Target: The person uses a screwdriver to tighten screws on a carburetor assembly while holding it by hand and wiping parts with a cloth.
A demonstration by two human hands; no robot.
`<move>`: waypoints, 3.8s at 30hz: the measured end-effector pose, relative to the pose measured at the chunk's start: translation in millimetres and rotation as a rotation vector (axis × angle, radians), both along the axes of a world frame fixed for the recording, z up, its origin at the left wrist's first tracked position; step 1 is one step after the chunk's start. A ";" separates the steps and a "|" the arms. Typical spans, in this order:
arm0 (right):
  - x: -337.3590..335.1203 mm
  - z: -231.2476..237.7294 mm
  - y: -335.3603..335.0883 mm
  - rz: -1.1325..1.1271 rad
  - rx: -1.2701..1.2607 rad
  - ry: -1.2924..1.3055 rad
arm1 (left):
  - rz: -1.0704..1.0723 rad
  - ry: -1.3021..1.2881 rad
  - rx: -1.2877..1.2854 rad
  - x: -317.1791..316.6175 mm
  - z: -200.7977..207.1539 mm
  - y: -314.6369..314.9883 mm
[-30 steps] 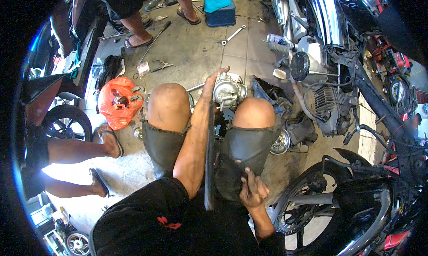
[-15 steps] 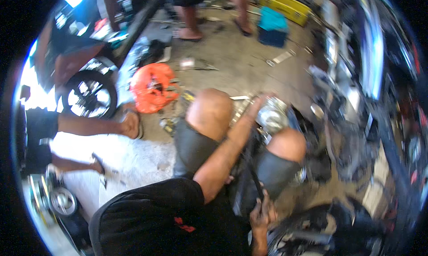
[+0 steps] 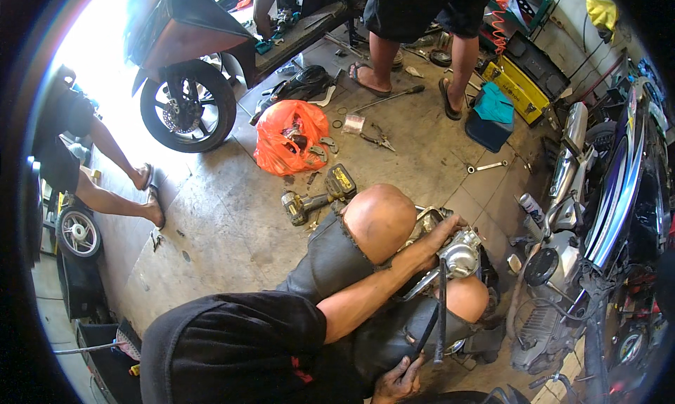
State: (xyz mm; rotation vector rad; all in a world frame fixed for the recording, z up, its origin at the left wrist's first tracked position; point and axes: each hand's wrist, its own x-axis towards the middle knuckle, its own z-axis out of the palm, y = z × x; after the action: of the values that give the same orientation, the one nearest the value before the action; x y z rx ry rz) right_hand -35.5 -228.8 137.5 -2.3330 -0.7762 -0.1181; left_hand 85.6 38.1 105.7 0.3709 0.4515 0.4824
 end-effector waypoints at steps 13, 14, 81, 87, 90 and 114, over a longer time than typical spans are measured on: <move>-3.9 12.6 8.9 -0.035 -0.009 0.134 | 0.142 0.175 0.536 -4.6 -21.5 11.5; -2.3 11.6 6.6 -0.035 -0.041 0.144 | 0.128 0.224 0.555 -5.8 -16.5 9.2; 12.8 -7.6 -15.1 0.083 0.221 -0.083 | -0.160 0.300 0.385 11.7 -50.4 11.7; 21.7 -3.9 -5.9 0.162 0.053 -0.032 | -0.145 0.267 0.283 8.4 -46.9 9.9; 14.7 -12.0 -17.9 0.105 0.111 -0.099 | -0.105 0.295 0.349 13.0 -57.7 12.7; 25.0 -12.4 -15.0 0.253 0.092 -0.185 | -0.274 -0.010 0.422 6.2 -33.2 12.9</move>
State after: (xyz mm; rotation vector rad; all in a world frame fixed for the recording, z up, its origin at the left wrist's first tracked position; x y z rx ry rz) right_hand -10.5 -243.9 125.0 -2.1377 -1.1261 -0.2560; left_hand 91.7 51.0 72.5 0.8249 0.2803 0.3087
